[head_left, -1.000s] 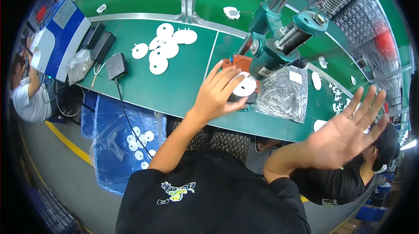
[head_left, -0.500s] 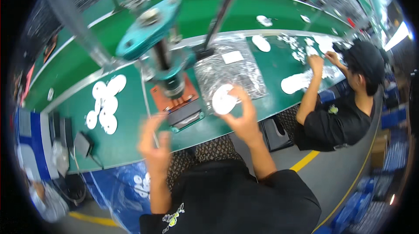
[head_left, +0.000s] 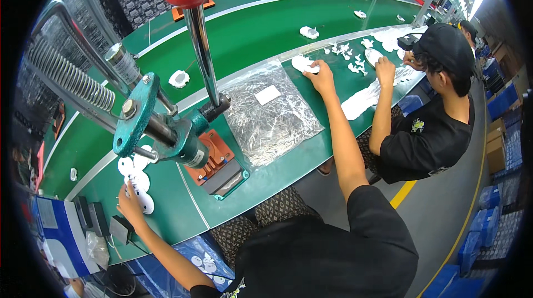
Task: The person assembles small circular electronic components using a manual press.
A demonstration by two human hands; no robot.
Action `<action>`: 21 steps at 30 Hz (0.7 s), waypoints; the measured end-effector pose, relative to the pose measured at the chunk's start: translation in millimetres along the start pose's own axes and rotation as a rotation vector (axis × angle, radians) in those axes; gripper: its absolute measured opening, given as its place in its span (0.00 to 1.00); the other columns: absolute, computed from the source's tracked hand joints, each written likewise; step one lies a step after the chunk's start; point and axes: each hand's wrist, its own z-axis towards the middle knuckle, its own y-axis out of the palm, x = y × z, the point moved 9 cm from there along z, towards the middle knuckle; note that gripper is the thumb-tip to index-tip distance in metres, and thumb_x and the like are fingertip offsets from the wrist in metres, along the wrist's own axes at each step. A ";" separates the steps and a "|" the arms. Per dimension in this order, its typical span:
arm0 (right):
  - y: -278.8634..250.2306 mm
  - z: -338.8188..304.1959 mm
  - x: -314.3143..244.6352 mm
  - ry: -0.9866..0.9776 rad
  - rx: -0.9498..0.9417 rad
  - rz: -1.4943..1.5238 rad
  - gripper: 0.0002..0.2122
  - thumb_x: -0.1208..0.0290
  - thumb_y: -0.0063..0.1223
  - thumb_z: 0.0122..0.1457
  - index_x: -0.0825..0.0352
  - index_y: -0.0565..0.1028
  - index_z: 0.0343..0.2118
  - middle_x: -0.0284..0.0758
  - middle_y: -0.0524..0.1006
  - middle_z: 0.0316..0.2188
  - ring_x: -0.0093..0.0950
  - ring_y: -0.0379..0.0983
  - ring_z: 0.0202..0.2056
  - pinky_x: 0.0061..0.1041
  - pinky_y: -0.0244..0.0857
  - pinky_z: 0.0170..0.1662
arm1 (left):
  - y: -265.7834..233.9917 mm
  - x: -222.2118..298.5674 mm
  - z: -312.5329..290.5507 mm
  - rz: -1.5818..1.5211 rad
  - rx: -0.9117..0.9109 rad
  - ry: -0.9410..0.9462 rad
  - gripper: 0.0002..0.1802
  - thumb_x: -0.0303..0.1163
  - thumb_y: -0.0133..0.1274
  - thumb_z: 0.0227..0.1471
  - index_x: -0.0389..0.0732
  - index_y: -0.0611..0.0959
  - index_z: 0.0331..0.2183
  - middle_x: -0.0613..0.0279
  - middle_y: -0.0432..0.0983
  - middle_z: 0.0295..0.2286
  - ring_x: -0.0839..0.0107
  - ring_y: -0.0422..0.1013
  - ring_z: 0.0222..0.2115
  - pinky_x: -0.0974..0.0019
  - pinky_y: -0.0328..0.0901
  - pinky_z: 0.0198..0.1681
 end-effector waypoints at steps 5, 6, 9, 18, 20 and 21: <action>10.8 0.5 6.6 0.037 -0.069 0.042 0.21 0.65 0.71 0.45 0.67 0.74 0.39 0.49 0.75 0.48 0.48 0.68 0.53 0.39 0.62 0.55 | -5.3 -1.3 -4.1 0.046 0.027 0.081 0.27 0.50 0.42 0.64 0.39 0.80 0.50 0.51 0.79 0.44 0.53 0.71 0.51 0.45 0.44 0.66; 12.7 -2.0 0.5 -0.035 -0.056 -0.014 0.23 0.62 0.70 0.46 0.67 0.74 0.43 0.53 0.70 0.53 0.50 0.64 0.56 0.40 0.59 0.58 | -8.3 -8.3 1.7 0.034 0.088 0.144 0.24 0.46 0.42 0.65 0.38 0.80 0.49 0.51 0.80 0.44 0.53 0.73 0.49 0.48 0.49 0.64; 4.6 -13.8 -5.7 -0.076 -0.044 -0.090 0.29 0.55 0.67 0.51 0.68 0.73 0.52 0.62 0.57 0.63 0.55 0.53 0.64 0.43 0.48 0.66 | -34.6 19.7 -12.2 -0.158 0.237 0.210 0.19 0.37 0.43 0.66 0.35 0.80 0.48 0.52 0.80 0.42 0.53 0.75 0.45 0.55 0.60 0.57; -32.5 -205.2 -191.8 -0.408 -0.308 0.255 0.06 0.79 0.63 0.50 0.68 0.78 0.31 0.37 0.77 0.35 0.34 0.72 0.41 0.32 0.67 0.46 | -40.4 147.6 -189.9 -0.441 0.211 0.714 0.13 0.16 0.50 0.55 0.31 0.81 0.43 0.49 0.80 0.43 0.54 0.76 0.46 0.56 0.68 0.51; -12.7 -214.5 -207.5 -0.515 -0.423 0.171 0.06 0.79 0.63 0.50 0.67 0.79 0.31 0.36 0.77 0.36 0.34 0.72 0.42 0.32 0.67 0.46 | -14.5 164.6 -205.5 -0.561 -0.076 0.617 0.13 0.16 0.47 0.56 0.32 0.80 0.43 0.47 0.78 0.45 0.50 0.72 0.51 0.57 0.64 0.56; -8.1 -216.7 -212.2 -0.598 -0.390 0.080 0.06 0.77 0.63 0.49 0.66 0.79 0.31 0.35 0.76 0.38 0.35 0.72 0.43 0.33 0.66 0.47 | -13.6 164.5 -211.0 -0.609 -0.094 0.593 0.12 0.16 0.50 0.54 0.33 0.79 0.42 0.47 0.78 0.45 0.51 0.71 0.52 0.55 0.63 0.56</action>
